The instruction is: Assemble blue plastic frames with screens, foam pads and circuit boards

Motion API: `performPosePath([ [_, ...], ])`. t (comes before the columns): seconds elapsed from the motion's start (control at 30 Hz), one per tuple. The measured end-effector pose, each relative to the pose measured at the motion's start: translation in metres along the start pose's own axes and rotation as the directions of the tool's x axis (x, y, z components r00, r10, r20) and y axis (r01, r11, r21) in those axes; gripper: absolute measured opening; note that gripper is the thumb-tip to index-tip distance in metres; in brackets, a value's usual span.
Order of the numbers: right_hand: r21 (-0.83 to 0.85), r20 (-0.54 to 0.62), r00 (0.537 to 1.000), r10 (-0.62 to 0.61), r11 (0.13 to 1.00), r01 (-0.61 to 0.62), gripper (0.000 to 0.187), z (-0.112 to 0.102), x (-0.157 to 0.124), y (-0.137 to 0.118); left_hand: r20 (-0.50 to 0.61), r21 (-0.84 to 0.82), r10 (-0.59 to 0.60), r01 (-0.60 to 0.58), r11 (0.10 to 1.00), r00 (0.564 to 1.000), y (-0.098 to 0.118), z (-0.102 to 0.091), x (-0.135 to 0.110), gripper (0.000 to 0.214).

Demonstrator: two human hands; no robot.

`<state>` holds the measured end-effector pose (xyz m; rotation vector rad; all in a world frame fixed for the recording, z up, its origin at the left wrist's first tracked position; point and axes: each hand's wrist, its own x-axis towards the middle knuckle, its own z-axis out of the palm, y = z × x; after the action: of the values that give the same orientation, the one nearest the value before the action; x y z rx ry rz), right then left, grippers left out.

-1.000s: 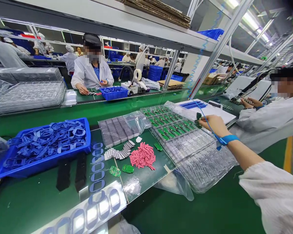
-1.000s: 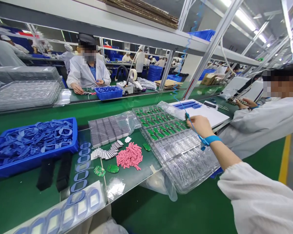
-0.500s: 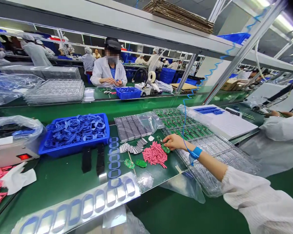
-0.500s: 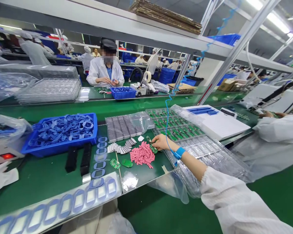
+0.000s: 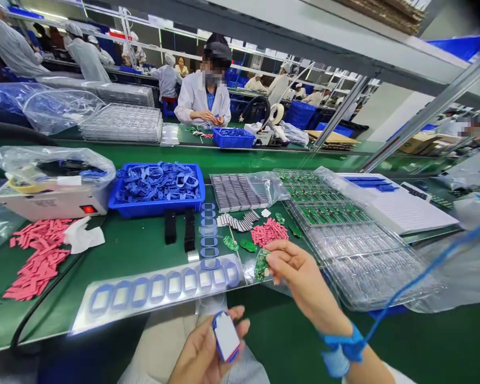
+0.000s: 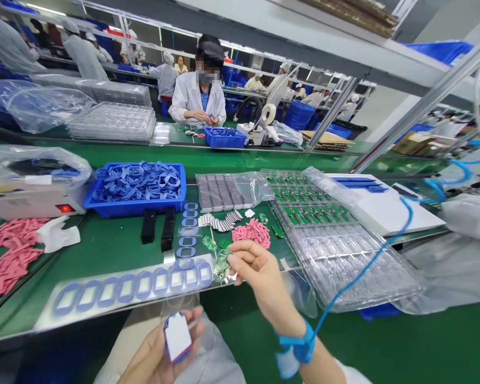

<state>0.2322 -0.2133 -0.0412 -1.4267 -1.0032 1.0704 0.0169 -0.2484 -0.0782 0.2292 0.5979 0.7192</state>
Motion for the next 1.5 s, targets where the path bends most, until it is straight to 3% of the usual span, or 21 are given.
performPosePath([
  [0.1, 0.101, -0.033, 0.999, -0.014, 0.995, 0.018, 0.036, 0.036, -0.024, 0.013, -0.013, 0.065, 0.181, -0.179, 0.982, 0.983, 0.001, 0.011, 0.001, 0.039],
  [0.23, 0.206, -0.143, 0.983, -0.115, 0.968, 0.143, 0.032, 0.069, -0.050, 0.020, -0.061, 0.074, 0.313, -0.309, 0.948, 0.948, -0.004, 0.012, -0.003, 0.040],
  [0.33, 0.194, -0.153, 0.977, -0.151, 0.964, 0.179, 0.028, 0.079, -0.063, 0.019, -0.113, 0.063, 0.350, -0.345, 0.937, 0.930, -0.002, 0.012, -0.008, 0.041],
  [0.43, 0.030, -0.096, 0.957, -0.272, 0.961, 0.276, 0.032, 0.075, -0.068, 0.016, -0.130, 0.036, 0.313, -0.311, 0.950, 0.941, 0.004, 0.012, -0.011, 0.040],
  [0.5, -0.172, -0.008, 0.887, -0.461, 0.875, 0.453, 0.037, 0.069, -0.067, 0.011, -0.141, 0.014, 0.280, -0.281, 0.960, 0.950, 0.007, 0.013, -0.012, 0.037],
  [0.6, -0.434, 0.154, 0.721, -0.675, 0.610, 0.664, 0.041, 0.058, -0.060, 0.002, -0.159, -0.008, 0.252, -0.256, 0.967, 0.955, 0.009, 0.014, -0.014, 0.031],
  [0.73, -0.600, 0.311, 0.537, -0.784, 0.276, 0.751, 0.040, 0.052, -0.054, -0.002, -0.130, -0.011, 0.231, -0.234, 0.972, 0.964, 0.010, 0.017, -0.017, 0.031],
  [0.83, -0.654, 0.382, 0.465, -0.799, 0.122, 0.746, 0.051, 0.051, -0.054, 0.000, -0.104, -0.012, 0.222, -0.225, 0.974, 0.969, 0.010, 0.017, -0.018, 0.028],
  [0.93, -0.706, 0.374, 0.518, -0.769, 0.126, 0.697, 0.053, 0.047, -0.058, 0.003, -0.087, -0.015, 0.221, -0.223, 0.975, 0.971, 0.010, 0.012, -0.017, 0.031],
  [1.07, -0.728, 0.254, 0.709, -0.658, 0.353, 0.588, 0.038, 0.038, -0.070, 0.000, -0.056, 0.029, 0.248, -0.247, 0.969, 0.967, 0.011, 0.005, -0.015, 0.038],
  [1.17, -0.664, 0.221, 0.790, -0.571, 0.506, 0.551, 0.034, 0.034, -0.078, -0.006, -0.006, 0.054, 0.285, -0.285, 0.957, 0.958, 0.012, 0.004, -0.013, 0.034],
  [1.3, -0.633, 0.259, 0.820, -0.510, 0.552, 0.543, 0.031, 0.038, -0.083, -0.012, 0.091, 0.139, 0.396, -0.405, 0.904, 0.914, 0.013, 0.003, -0.011, 0.030],
  [1.5, -0.661, 0.352, 0.758, -0.549, 0.428, 0.617, 0.024, 0.050, -0.082, -0.014, 0.146, 0.231, 0.492, -0.513, 0.827, 0.858, 0.014, 0.002, -0.008, 0.028],
])
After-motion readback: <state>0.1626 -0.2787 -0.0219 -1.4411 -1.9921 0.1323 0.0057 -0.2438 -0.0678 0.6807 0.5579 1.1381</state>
